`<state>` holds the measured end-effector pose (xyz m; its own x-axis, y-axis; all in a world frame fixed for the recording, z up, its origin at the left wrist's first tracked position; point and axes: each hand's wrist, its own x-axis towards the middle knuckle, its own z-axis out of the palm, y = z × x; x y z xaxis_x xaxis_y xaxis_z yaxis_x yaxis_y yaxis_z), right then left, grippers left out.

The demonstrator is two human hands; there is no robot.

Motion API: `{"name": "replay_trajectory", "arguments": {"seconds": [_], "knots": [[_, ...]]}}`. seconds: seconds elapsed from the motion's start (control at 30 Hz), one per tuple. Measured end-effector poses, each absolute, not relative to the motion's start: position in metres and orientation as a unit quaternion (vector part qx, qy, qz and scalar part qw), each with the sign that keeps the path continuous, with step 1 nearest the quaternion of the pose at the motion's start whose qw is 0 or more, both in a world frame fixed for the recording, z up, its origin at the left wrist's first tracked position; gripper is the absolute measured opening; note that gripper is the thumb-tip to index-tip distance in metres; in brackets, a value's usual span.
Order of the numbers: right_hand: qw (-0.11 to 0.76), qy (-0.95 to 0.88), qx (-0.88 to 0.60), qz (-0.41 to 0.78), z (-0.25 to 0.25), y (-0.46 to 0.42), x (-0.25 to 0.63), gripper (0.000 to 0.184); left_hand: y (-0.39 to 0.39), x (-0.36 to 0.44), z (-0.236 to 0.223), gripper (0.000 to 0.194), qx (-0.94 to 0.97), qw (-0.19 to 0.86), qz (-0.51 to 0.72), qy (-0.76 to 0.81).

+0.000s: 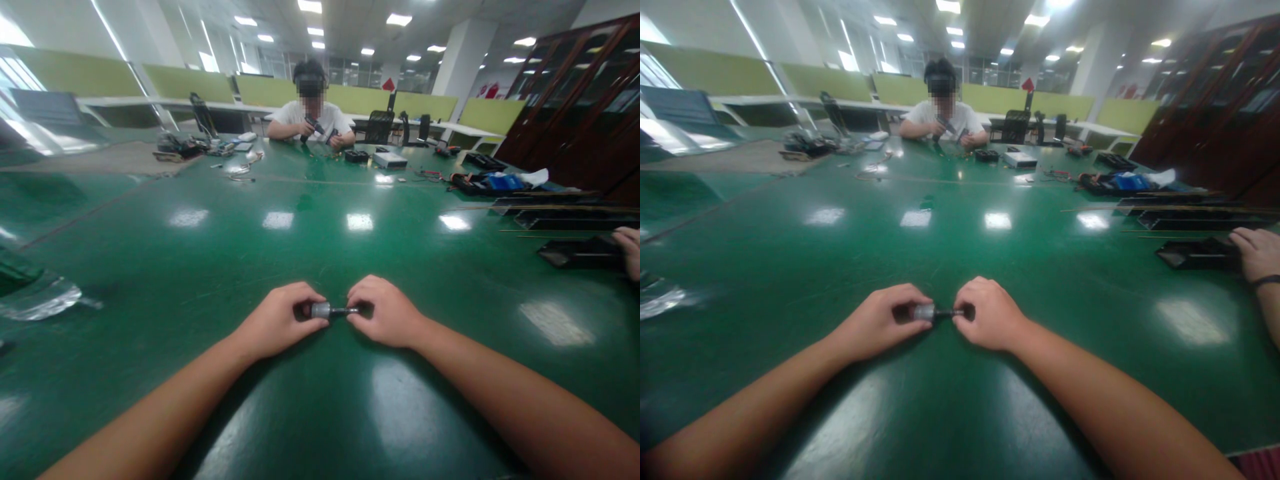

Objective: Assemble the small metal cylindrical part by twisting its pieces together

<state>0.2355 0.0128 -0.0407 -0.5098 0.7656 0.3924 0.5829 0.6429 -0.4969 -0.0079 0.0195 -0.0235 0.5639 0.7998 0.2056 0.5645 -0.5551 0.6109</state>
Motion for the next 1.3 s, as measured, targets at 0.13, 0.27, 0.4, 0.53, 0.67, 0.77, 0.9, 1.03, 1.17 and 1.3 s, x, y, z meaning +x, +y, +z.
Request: {"name": "replay_trajectory", "arguments": {"seconds": [0.13,0.27,0.4,0.53,0.67,0.77,0.9,1.03,1.17,1.3], "knots": [[0.299,-0.857,-0.392,0.151,-0.04,0.013,0.237,0.007,0.02,-0.009,-0.024,0.02,0.851,0.248,0.234,0.4],[0.294,-0.857,-0.397,0.146,-0.039,0.013,0.238,0.006,0.02,-0.009,-0.024,0.02,0.85,0.248,0.235,0.401],[0.283,-0.857,-0.407,0.139,-0.038,0.013,0.24,0.007,0.019,-0.009,-0.023,0.02,0.848,0.251,0.233,0.405],[0.255,-0.863,-0.412,0.14,-0.036,0.014,0.244,0.007,0.019,-0.009,-0.023,0.02,0.846,0.256,0.231,0.407],[0.227,-0.867,-0.422,0.136,-0.032,0.014,0.249,0.006,0.02,-0.011,-0.024,0.02,0.845,0.258,0.233,0.406],[0.207,-0.87,-0.429,0.129,-0.028,0.015,0.253,0.006,0.019,-0.011,-0.025,0.02,0.845,0.257,0.232,0.407],[0.19,-0.873,-0.432,0.125,-0.024,0.017,0.257,0.005,0.019,-0.012,-0.026,0.02,0.844,0.256,0.232,0.41],[0.19,-0.874,-0.428,0.132,-0.023,0.017,0.256,0.005,0.019,-0.013,-0.026,0.021,0.844,0.257,0.231,0.41],[0.214,-0.872,-0.416,0.144,-0.026,0.015,0.252,0.005,0.019,-0.012,-0.026,0.021,0.844,0.258,0.231,0.41],[0.25,-0.871,-0.391,0.164,-0.034,0.014,0.237,0.007,0.019,-0.009,-0.025,0.02,0.847,0.255,0.231,0.406]]}}
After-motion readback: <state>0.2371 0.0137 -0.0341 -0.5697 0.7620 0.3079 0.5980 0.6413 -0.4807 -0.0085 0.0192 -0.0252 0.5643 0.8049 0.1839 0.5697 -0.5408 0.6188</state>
